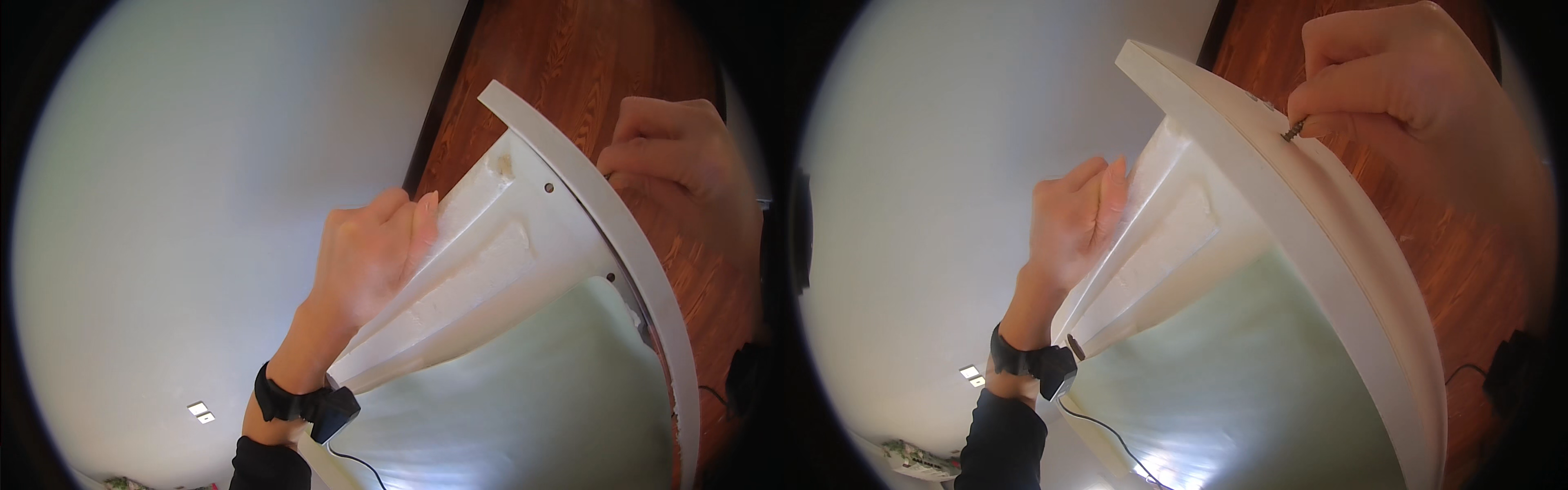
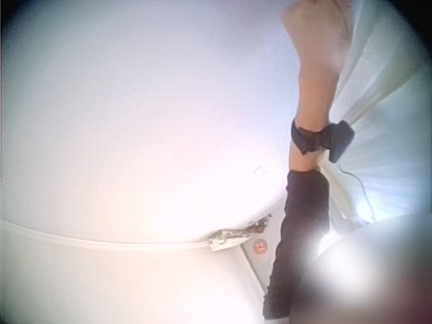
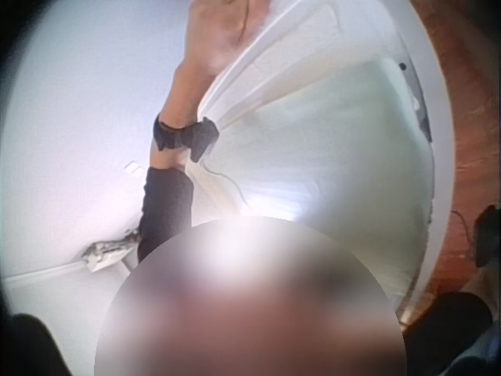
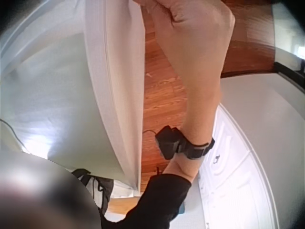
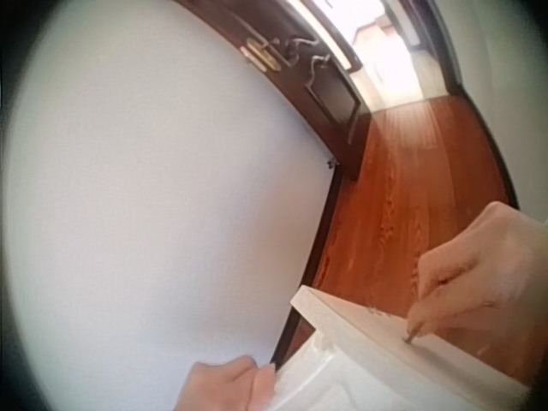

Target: The person assembles a white furniture unit by hand, removing protective film from panels, aligning edges, and using a cordless drill to drive screws into pre-drilled holes. The person repositions panels and secures joints, working on a wooden floor with tools and parts laid out nearby.

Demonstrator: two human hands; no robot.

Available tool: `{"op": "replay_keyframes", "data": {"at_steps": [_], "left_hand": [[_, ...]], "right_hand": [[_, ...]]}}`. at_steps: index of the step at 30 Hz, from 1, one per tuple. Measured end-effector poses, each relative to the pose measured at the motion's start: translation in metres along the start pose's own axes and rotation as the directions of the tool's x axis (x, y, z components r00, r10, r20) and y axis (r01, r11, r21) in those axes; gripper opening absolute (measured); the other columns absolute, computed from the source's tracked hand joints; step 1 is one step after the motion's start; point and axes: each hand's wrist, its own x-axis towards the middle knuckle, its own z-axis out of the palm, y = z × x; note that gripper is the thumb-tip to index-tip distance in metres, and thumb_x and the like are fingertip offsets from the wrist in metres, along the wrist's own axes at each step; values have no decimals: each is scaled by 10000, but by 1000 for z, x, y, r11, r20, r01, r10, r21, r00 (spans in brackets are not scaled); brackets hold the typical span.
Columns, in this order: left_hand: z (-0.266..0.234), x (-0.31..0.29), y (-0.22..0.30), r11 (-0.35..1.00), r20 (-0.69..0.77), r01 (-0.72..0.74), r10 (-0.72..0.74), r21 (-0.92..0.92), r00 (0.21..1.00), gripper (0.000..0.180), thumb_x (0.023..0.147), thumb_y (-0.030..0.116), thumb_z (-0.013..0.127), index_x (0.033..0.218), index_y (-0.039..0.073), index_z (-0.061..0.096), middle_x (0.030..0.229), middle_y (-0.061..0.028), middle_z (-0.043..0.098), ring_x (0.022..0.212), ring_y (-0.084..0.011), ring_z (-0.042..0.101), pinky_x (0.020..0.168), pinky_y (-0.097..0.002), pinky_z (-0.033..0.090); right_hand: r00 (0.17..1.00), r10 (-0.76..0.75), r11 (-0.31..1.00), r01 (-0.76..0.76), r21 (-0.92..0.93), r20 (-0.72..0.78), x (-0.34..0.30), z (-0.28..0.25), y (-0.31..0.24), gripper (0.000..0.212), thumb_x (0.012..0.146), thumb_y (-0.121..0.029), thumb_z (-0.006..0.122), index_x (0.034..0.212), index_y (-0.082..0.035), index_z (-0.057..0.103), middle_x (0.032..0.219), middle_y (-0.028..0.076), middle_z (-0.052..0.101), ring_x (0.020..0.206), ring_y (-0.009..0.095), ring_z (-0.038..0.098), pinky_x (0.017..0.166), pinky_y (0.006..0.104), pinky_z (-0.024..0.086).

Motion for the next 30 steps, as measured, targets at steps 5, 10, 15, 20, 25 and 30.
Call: {"op": "replay_keyframes", "data": {"at_steps": [5,10,15,20,25,30], "left_hand": [[3,3,3,998,-55,-4,1,-60,998,277,878,66,658,667,40,480,575,-65,360,423,-233,322,372,-347,279],[4,4,6,999,-19,26,-27,-31,999,251,872,63,658,680,39,498,575,-66,366,422,-236,335,371,-343,283],[4,-6,7,998,-16,58,-59,-39,998,256,873,58,647,665,41,500,576,-65,369,423,-230,356,373,-343,292],[4,-11,5,998,-67,70,-70,4,995,309,889,60,627,616,41,483,580,-59,382,425,-222,369,377,-343,294],[11,-1,12,995,-52,95,-93,43,994,339,901,76,617,595,42,477,585,-60,407,424,-226,387,389,-342,301],[14,-2,25,978,-92,188,-180,86,979,320,889,103,626,600,55,497,583,-57,443,427,-236,401,397,-342,307]], "right_hand": [[996,-73,994,69,81,46,7,-3,6,90,791,-65,669,804,23,658,688,83,537,584,205,572,495,307,426],[805,399,663,-584,469,438,8,-8,2,233,927,-134,561,794,43,633,686,57,569,603,138,579,512,272,477],[723,547,529,-689,495,422,6,3,-17,240,951,-173,529,867,27,631,699,55,568,636,148,582,550,242,548],[986,169,905,-152,398,-8,-13,38,-3,256,1000,-161,472,811,-5,548,644,60,501,566,158,494,559,267,427],[823,496,483,-528,699,279,-19,33,-7,349,1014,-232,457,726,-52,536,580,5,479,435,90,408,392,235,340],[530,598,129,-804,581,601,0,15,-9,456,988,-357,471,663,-46,546,522,-7,406,407,74,397,398,262,325]]}}
